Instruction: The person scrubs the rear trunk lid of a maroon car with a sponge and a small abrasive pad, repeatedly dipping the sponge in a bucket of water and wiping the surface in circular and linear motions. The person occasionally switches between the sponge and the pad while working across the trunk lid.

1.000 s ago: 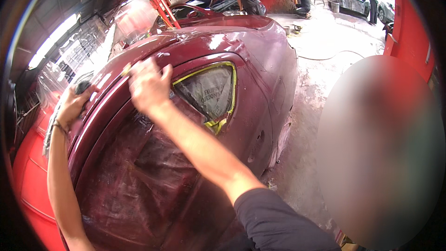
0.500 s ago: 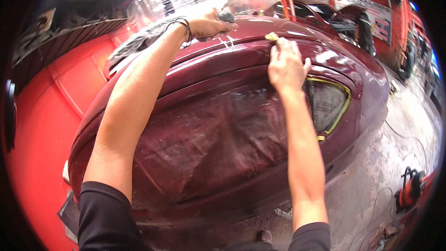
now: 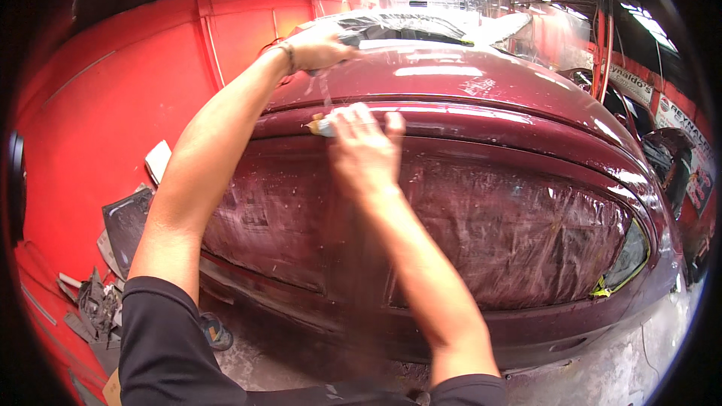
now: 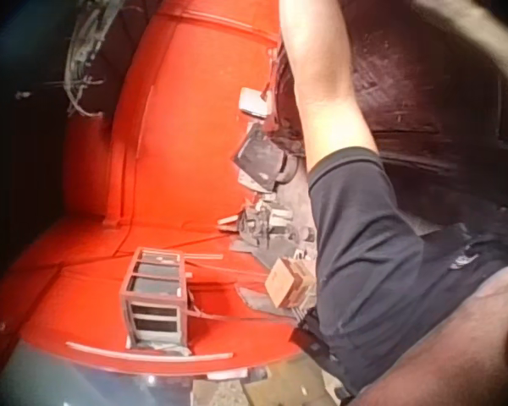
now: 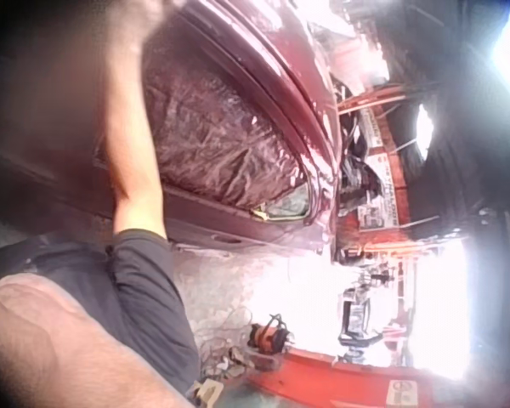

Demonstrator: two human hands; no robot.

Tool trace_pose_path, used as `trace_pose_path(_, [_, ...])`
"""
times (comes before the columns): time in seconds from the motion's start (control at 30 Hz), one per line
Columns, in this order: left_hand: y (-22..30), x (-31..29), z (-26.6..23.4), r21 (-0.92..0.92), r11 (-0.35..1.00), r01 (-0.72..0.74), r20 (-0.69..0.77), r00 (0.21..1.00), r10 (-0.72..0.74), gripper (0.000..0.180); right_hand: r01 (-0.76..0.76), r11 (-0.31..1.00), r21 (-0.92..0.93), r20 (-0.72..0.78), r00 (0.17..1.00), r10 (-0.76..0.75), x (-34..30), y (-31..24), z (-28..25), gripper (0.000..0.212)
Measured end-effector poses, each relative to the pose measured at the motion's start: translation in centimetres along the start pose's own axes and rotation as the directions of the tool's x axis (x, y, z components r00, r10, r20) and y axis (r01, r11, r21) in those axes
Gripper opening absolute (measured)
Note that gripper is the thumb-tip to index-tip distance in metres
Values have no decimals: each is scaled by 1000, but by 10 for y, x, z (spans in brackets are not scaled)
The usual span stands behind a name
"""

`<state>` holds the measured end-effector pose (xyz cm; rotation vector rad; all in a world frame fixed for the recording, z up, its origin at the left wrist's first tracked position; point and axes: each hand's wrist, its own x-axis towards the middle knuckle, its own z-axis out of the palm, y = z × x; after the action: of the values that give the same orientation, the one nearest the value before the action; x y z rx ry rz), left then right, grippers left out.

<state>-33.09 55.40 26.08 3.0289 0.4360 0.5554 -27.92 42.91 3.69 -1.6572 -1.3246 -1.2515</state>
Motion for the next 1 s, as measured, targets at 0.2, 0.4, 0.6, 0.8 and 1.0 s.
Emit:
trace_pose_path(0.2, [-191,-78,31,-527,843,111,-203,946,-252,28,-390,705,-593,-91,902,422,-67,237,-164,48])
trace_pose_path(0.4, [-306,-124,112,-549,826,127,-544,696,-469,39,-450,718,-532,-105,876,471,-42,183,-143,39])
trace_pose_path(0.6, [-294,-143,125,-529,846,-68,-726,553,-409,22,-88,983,-161,-11,996,87,53,-135,74,25])
trace_pose_path(0.8, [-315,-178,129,-455,890,-10,-767,513,-386,18,21,995,-93,203,979,-2,52,-129,71,35])
trace_pose_path(1.0, [-287,-157,144,-463,880,-104,-832,395,-390,15,-316,627,-712,-85,925,370,-31,167,-121,49])
